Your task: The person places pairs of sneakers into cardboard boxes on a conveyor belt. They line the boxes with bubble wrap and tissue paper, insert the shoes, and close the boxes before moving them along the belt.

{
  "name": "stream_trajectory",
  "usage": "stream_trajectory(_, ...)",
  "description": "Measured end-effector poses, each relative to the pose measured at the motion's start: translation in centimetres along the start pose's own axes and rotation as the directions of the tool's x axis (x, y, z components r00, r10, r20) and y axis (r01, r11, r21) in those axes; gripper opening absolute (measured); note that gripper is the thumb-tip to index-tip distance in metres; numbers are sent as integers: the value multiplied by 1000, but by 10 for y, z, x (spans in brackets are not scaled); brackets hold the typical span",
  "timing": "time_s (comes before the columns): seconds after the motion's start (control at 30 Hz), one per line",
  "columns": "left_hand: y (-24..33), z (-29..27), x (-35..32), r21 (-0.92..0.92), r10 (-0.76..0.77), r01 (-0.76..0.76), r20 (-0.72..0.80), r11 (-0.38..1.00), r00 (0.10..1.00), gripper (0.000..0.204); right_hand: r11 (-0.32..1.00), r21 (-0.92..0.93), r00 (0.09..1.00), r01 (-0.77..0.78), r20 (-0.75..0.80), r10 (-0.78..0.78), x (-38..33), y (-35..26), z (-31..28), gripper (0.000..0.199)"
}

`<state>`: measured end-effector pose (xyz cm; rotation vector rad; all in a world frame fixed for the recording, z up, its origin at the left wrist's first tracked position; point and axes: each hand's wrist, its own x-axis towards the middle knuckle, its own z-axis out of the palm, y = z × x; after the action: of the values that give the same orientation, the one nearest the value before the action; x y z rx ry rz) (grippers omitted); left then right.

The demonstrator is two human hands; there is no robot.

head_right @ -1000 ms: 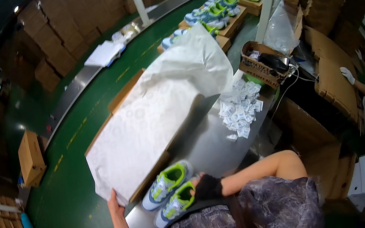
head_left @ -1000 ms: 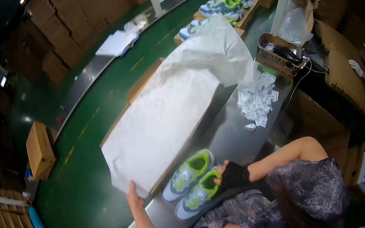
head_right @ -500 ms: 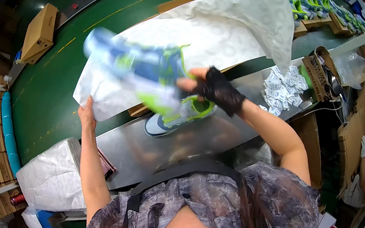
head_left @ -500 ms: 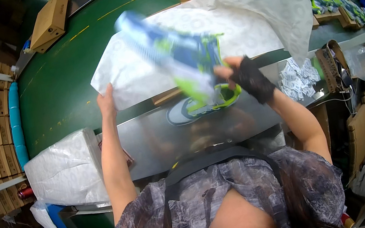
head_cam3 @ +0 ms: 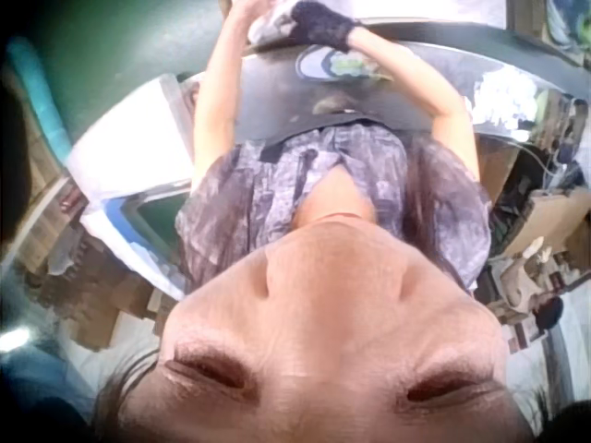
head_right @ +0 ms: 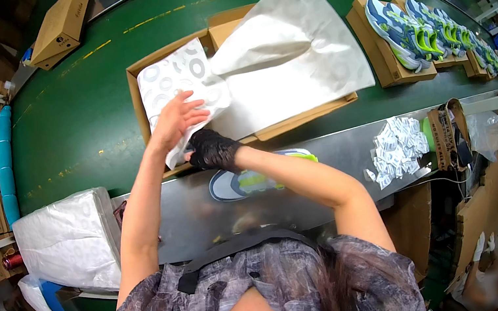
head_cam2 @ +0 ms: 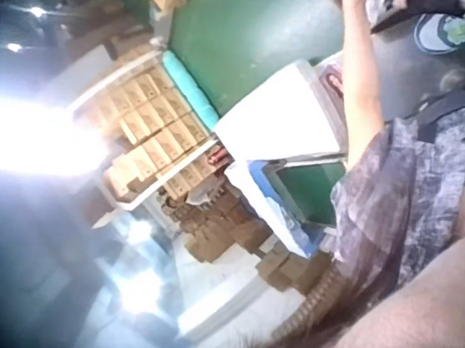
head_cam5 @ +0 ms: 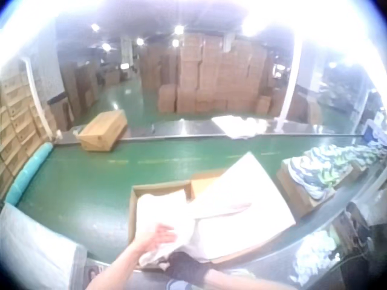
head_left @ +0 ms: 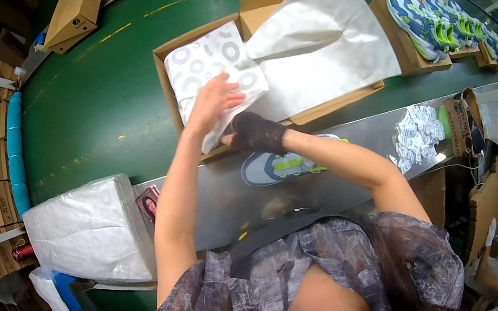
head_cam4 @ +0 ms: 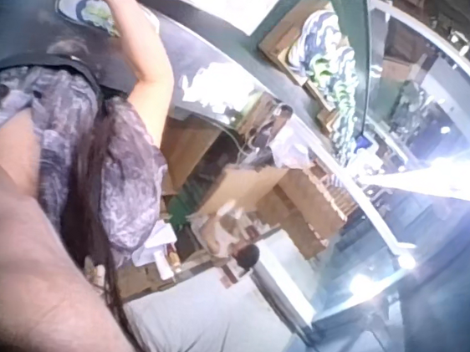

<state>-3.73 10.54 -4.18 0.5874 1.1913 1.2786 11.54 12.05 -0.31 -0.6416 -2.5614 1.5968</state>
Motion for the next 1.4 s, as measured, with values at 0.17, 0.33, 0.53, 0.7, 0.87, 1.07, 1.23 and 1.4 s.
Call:
stream_trajectory(0.17,-13,-27,-5,856,498,-253,-6,452,867,46,724,-683,856,-97,-428,-290,-15,41,-49,36)
stream_trajectory(0.33,-47,-12,-13,911,211,-308,369,-273,905,57,535,-609,396,-585,-790,-467,-8,71,-185,83)
stream_trajectory(0.53,-35,-1,-7,908,142,-204,271,-366,952,55,950,-83,483,-300,-872,76,-29,130,-273,50)
stream_trajectory(0.7,-32,45,-47,851,416,-456,328,259,848,41,947,-55,333,-316,-941,56,-42,99,-298,52)
stream_trajectory(0.87,-94,89,-110,822,324,-539,467,185,823,76,889,-104,651,-446,-719,242,-73,49,-267,94)
stream_trajectory(1.07,-112,92,-98,897,311,-398,328,194,892,76,876,294,731,-382,-484,481,-135,62,-228,81)
stream_trajectory(1.23,-44,56,-143,600,138,-270,258,753,956,66,926,360,722,-112,-611,324,-141,76,-229,51)
stream_trajectory(1.4,15,27,-167,354,195,-164,-54,921,979,57,980,176,528,-89,-826,196,-140,49,-240,47)
